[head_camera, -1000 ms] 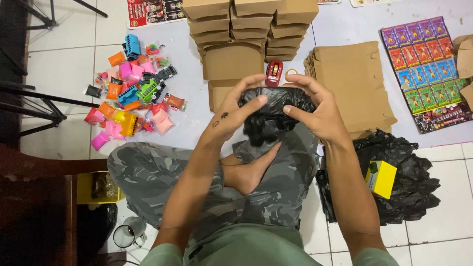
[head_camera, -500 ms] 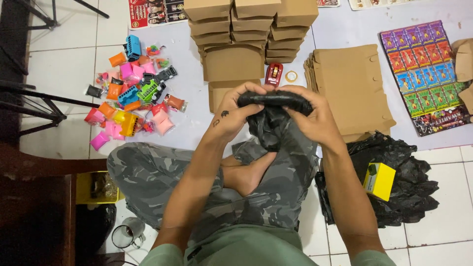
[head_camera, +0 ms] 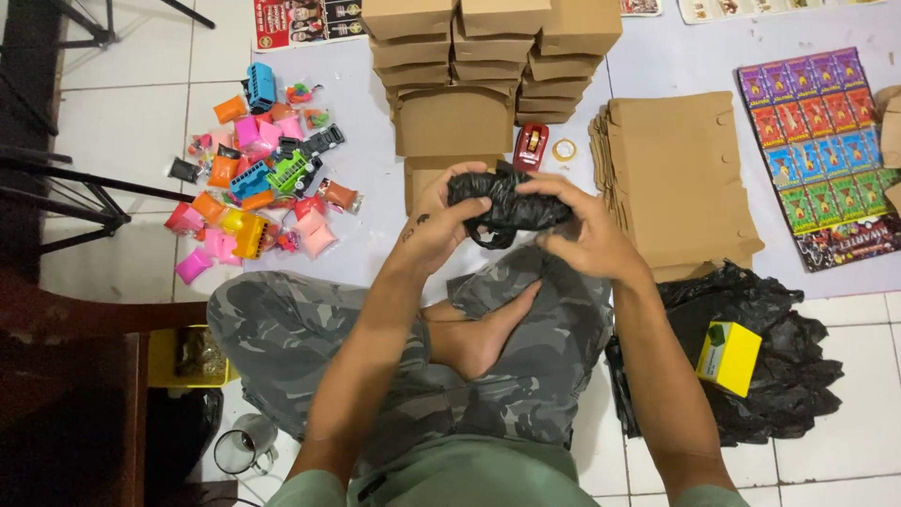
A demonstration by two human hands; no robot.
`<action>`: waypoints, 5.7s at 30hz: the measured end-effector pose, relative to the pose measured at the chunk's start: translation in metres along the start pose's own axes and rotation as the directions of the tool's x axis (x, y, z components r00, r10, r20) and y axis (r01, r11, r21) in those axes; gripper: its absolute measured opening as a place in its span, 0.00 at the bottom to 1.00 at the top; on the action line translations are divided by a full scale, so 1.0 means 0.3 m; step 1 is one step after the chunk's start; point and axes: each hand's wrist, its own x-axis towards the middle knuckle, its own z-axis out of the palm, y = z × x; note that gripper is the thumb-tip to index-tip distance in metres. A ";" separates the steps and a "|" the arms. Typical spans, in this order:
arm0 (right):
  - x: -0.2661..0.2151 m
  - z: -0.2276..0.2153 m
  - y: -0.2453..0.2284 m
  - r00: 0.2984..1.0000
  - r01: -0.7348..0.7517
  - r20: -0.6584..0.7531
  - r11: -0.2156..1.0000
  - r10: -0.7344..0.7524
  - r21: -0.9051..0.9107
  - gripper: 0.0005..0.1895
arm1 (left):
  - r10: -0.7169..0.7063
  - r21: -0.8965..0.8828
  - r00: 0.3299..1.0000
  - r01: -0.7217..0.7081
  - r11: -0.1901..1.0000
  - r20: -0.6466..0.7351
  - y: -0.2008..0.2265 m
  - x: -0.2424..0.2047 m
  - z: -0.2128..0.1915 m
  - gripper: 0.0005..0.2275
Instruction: Packing toy buses into cardboard boxes, including placing them in plastic bags with cards.
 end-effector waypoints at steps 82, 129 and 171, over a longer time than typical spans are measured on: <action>0.119 0.082 1.198 0.344 -0.687 -0.885 0.726 0.314 -0.009 0.07 | 0.423 0.611 0.816 -0.111 0.784 -0.394 -0.187 0.118 -0.637 0.07; 0.347 0.195 0.962 0.757 -0.470 -0.625 0.824 0.191 -0.318 0.06 | 0.452 0.351 0.433 -0.295 0.889 -0.780 -0.215 0.064 -0.771 0.07; 0.609 0.182 1.179 0.663 -0.659 -0.339 0.306 0.668 -0.687 0.16 | 0.449 0.423 0.412 -0.158 0.892 -0.793 -0.181 0.069 -0.757 0.15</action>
